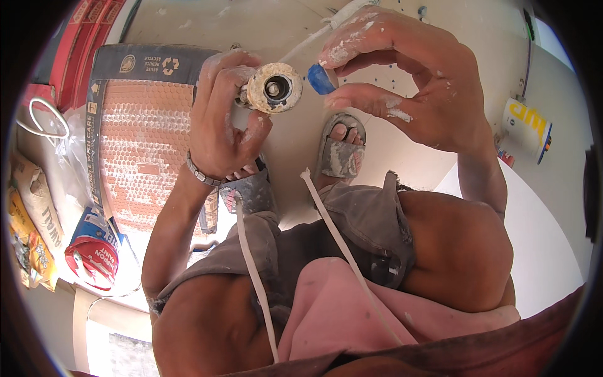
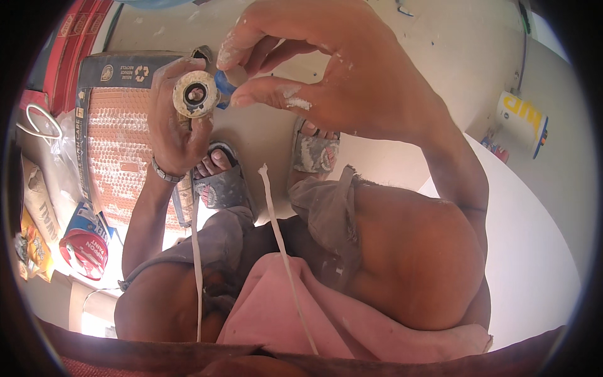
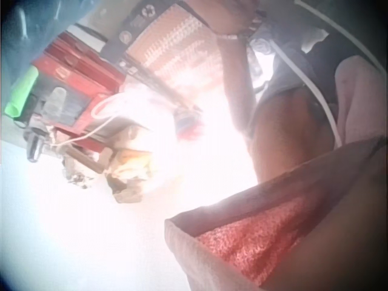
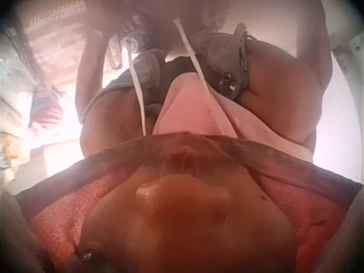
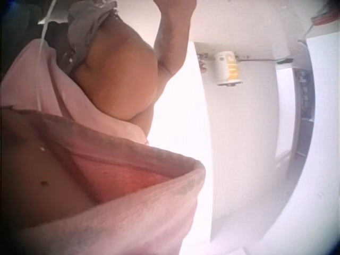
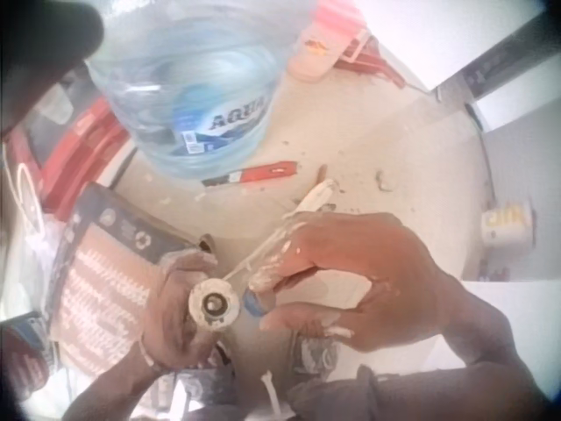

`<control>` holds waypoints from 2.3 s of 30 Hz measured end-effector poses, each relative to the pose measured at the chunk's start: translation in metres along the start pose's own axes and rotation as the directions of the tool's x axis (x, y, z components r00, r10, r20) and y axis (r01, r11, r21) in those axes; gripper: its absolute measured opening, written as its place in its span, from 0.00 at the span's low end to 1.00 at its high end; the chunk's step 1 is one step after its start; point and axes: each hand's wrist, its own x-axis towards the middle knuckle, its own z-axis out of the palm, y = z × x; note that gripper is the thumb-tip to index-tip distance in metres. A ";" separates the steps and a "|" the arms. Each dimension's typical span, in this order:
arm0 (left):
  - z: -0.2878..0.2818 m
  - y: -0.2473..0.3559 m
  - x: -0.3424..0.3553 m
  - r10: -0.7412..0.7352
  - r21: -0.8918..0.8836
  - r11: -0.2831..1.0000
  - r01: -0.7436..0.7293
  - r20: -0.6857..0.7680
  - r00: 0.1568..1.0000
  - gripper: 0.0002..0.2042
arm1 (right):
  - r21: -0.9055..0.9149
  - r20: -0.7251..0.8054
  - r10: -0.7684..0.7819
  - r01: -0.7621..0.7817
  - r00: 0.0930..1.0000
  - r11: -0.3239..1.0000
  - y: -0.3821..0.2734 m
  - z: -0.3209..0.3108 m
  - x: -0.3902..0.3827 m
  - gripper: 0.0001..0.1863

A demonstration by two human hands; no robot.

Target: The person uses pliers to cut and strip a blue plastic cap from a white electrical component. They then insert the cap into the component and continue adjusting it with their hands.

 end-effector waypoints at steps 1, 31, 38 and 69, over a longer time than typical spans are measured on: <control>0.002 0.000 0.000 -0.002 -0.059 0.998 0.001 -0.006 1.000 0.21 | 0.032 -0.052 -0.039 0.040 0.998 0.999 0.003 0.004 -0.001 0.15; 0.007 0.045 0.048 -0.051 -0.244 0.966 0.083 0.133 0.990 0.20 | -0.176 0.032 -0.243 0.245 0.970 0.953 -0.041 -0.011 0.000 0.15; 0.015 0.035 0.046 0.015 -0.342 0.936 0.079 0.262 0.965 0.21 | -0.242 0.133 -0.302 0.327 0.944 0.914 -0.042 -0.011 -0.007 0.15; 0.039 0.037 0.033 -0.109 -0.226 0.953 0.202 0.364 0.925 0.16 | 0.110 0.052 0.381 -0.385 0.923 0.916 -0.036 0.007 -0.031 0.13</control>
